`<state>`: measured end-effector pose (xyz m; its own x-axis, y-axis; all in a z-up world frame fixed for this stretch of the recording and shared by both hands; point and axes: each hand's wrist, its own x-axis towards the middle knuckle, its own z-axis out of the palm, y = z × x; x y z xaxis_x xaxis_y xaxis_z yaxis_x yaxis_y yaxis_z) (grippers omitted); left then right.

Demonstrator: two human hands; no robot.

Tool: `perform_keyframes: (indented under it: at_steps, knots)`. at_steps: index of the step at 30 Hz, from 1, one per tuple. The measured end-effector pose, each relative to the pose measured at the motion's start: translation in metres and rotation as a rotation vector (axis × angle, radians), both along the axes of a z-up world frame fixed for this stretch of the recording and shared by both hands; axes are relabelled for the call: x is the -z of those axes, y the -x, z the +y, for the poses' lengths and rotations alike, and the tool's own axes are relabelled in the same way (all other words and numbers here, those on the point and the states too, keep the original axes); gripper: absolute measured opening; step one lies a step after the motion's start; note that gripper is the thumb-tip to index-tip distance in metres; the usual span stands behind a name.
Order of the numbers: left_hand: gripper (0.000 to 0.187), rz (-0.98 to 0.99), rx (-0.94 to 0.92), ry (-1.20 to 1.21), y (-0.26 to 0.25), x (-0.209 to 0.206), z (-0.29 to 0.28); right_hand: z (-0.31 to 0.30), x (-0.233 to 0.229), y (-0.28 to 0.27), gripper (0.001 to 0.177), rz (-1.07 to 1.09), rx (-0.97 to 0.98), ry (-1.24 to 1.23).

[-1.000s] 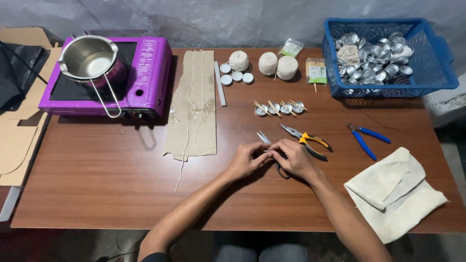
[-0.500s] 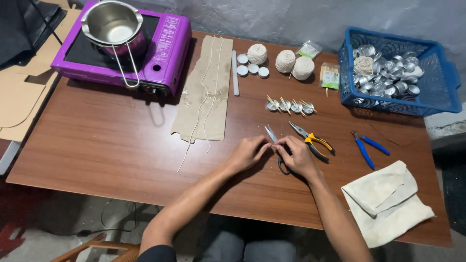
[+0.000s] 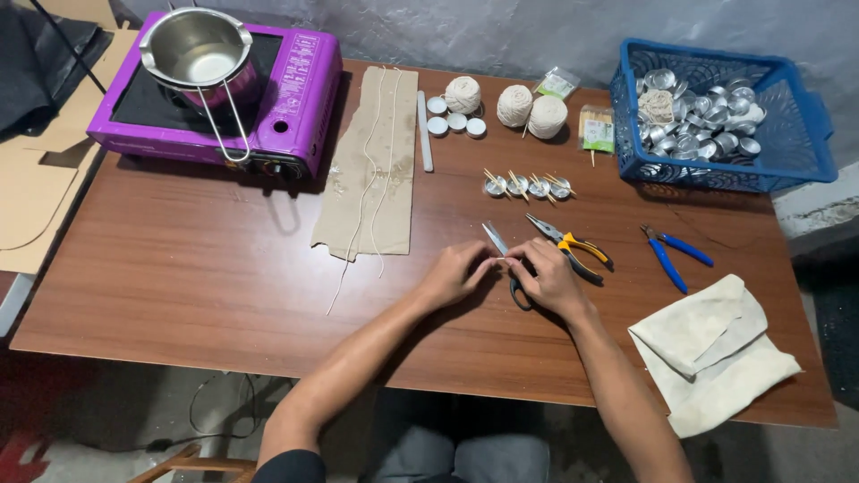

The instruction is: Assembling candle wicks by threading string through metal tabs, crimping them with pliers, and cutting them to size.

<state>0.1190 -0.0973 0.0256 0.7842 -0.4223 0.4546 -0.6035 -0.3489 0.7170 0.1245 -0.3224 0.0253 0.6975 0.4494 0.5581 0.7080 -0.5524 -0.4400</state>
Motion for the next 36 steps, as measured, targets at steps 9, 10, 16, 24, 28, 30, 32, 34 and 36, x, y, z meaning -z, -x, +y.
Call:
perform_keyframes:
  at_steps: [9, 10, 16, 24, 28, 30, 32, 34, 36]
  knots:
    - [0.015, 0.029, -0.035, -0.022, -0.01, 0.026, 0.001, 0.002, -0.001, 0.001, 0.01, 0.03, -0.008, -0.037]
    - [0.015, 0.024, -0.037, -0.021, -0.01, 0.021, 0.002, 0.003, -0.002, 0.0, 0.01, 0.025, -0.01, -0.036]
    - [0.015, 0.08, -0.052, 0.018, -0.008, 0.013, 0.003, 0.003, -0.003, 0.0, 0.008, 0.037, 0.004, -0.03]
    - [0.008, 0.114, -0.11, 0.106, -0.014, 0.02, 0.002, -0.008, -0.001, -0.011, 0.014, -0.006, 0.148, -0.107]
    - [0.008, 0.113, -0.127, 0.133, -0.017, 0.021, 0.002, -0.054, 0.01, -0.063, 0.004, -0.037, 0.383, -0.143]
    - [0.008, 0.099, -0.134, 0.14, -0.018, 0.023, 0.002, -0.075, -0.008, -0.088, 0.006, -0.068, 0.523, -0.067]
    - [0.008, 0.11, -0.131, 0.147, -0.015, 0.02, 0.003, -0.094, 0.011, -0.131, 0.008, 0.033, 0.654, 0.009]
    - [0.008, 0.113, -0.122, 0.147, -0.015, 0.019, 0.003, -0.11, 0.029, -0.171, 0.011, 0.13, 0.789, 0.074]
    - [0.007, 0.124, -0.122, 0.142, -0.018, 0.023, 0.003, -0.123, 0.044, -0.209, 0.013, 0.314, 0.987, 0.156]
